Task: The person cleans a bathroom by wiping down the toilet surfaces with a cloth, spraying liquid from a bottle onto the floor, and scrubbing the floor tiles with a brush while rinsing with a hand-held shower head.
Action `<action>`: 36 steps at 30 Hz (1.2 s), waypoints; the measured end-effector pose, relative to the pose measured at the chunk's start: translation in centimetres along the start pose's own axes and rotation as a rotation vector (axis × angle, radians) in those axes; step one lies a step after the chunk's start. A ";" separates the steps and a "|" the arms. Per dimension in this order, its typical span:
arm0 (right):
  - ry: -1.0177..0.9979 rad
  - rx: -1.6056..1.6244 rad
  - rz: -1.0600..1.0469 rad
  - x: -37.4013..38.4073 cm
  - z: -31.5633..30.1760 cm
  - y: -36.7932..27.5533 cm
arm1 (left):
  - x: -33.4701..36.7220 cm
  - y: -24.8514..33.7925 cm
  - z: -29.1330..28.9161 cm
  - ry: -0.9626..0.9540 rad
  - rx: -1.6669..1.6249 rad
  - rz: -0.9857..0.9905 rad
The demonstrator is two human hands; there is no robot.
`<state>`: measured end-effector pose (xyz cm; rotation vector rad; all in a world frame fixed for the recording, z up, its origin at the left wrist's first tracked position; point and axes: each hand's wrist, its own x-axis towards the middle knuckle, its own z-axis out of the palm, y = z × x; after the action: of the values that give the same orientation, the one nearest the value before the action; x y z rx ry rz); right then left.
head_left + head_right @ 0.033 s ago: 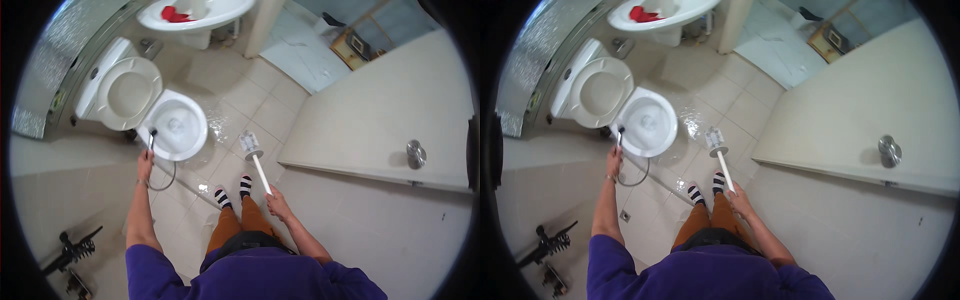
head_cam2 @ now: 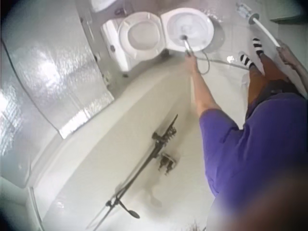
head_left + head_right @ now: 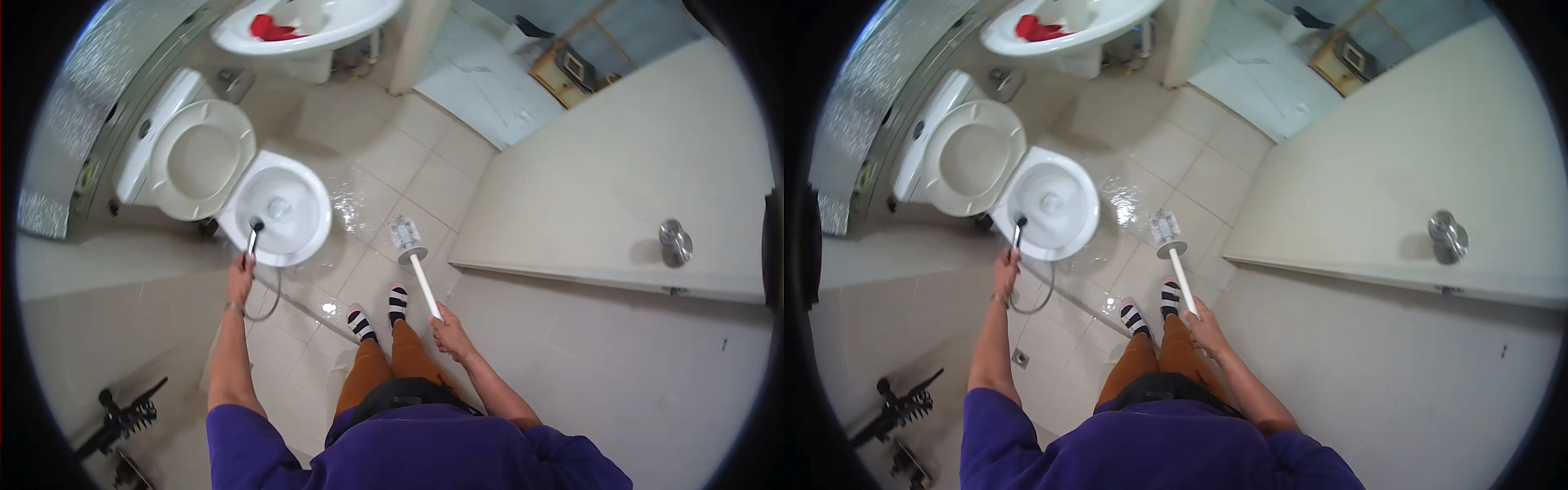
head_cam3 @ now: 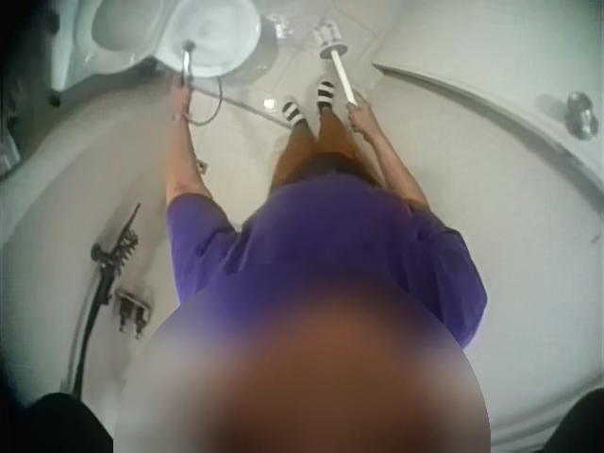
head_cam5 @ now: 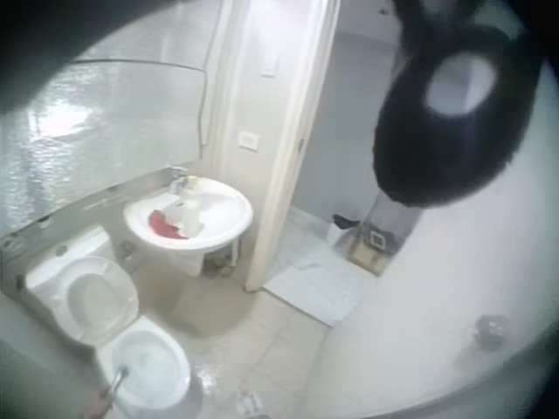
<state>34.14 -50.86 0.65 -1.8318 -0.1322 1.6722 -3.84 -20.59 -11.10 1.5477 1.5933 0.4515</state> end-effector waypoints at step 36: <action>0.941 -0.391 -0.083 -10.4 -14.0 14.9 | -18.3 12.3 44.2 -1.379 0.386 0.801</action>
<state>40.03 -72.98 1.66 -2.6680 -0.1270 0.6128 35.45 -48.68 -21.51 2.0063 -0.0385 -0.5187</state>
